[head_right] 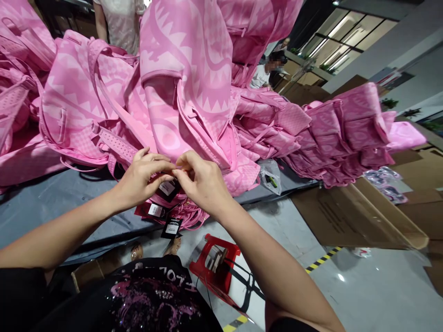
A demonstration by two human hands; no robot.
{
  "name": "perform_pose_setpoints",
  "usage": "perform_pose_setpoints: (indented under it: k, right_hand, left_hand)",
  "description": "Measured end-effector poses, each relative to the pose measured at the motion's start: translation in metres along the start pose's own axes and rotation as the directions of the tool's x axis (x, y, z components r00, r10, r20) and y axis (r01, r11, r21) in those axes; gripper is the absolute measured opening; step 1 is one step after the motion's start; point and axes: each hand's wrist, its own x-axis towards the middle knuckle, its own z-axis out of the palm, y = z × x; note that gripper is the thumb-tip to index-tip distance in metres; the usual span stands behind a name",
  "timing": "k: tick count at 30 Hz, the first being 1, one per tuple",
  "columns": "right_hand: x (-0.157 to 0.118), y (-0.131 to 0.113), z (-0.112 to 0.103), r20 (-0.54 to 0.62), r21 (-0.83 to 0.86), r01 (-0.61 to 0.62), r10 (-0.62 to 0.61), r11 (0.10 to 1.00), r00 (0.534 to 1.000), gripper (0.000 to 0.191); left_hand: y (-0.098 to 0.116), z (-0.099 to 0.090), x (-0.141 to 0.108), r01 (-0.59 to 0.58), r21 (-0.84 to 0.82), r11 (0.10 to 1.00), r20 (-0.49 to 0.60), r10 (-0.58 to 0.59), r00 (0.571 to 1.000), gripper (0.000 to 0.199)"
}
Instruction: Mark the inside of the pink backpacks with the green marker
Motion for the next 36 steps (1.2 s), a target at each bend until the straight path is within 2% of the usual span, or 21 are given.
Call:
perform_pose_setpoints:
  k: [3,5,10,14,18,23,27,32,33,36]
  right_hand:
    - [-0.001,0.001,-0.001,0.017,0.051,0.022,-0.023,0.998,1.0,0.001]
    - [-0.002,0.002,0.0,0.012,0.066,0.021,-0.021,0.998,1.0,0.004]
    - [-0.003,0.003,0.003,-0.001,0.113,0.007,-0.007,0.994,1.0,0.007]
    - [-0.004,0.001,0.004,-0.002,0.113,-0.013,0.013,0.994,1.0,0.006]
    - [-0.004,0.0,0.005,-0.009,0.132,-0.02,0.021,0.991,1.0,0.005]
    - [-0.005,0.0,0.007,-0.049,0.136,-0.031,0.038,0.99,0.998,0.007]
    - [-0.005,0.001,0.008,-0.083,0.139,-0.042,0.054,0.989,0.995,0.008]
    - [-0.004,0.003,0.009,-0.103,0.183,-0.039,0.058,0.982,0.993,0.011]
    - [-0.004,0.002,0.009,-0.11,0.2,-0.046,0.069,0.979,0.992,0.011]
    - [-0.002,0.002,0.012,-0.124,0.266,-0.066,0.102,0.962,0.987,0.013]
  left_hand:
    - [-0.001,0.002,-0.002,0.02,0.033,0.999,-0.068,-0.018,0.998,0.004]
    - [-0.001,0.003,-0.003,0.043,0.063,0.997,-0.12,-0.036,0.992,0.009]
    - [0.0,0.003,-0.006,-0.024,0.011,1.0,-0.044,0.025,0.999,0.009]
    - [0.0,0.003,-0.007,0.018,0.096,0.995,-0.126,-0.005,0.992,0.012]
    - [-0.002,0.003,-0.007,-0.05,-0.006,0.999,-0.01,0.05,0.999,0.012]
    - [-0.001,0.002,-0.005,-0.037,0.096,0.995,-0.092,0.046,0.995,0.018]
    - [0.001,0.0,-0.002,-0.025,-0.041,0.999,0.035,0.027,0.999,0.01]
    - [0.003,-0.001,0.003,0.011,0.147,0.989,-0.115,0.006,0.993,0.009]
    - [0.003,-0.001,0.005,0.014,0.125,0.992,-0.097,-0.002,0.995,0.009]
    - [0.001,-0.001,0.009,-0.005,-0.027,1.0,0.048,0.006,0.999,0.012]
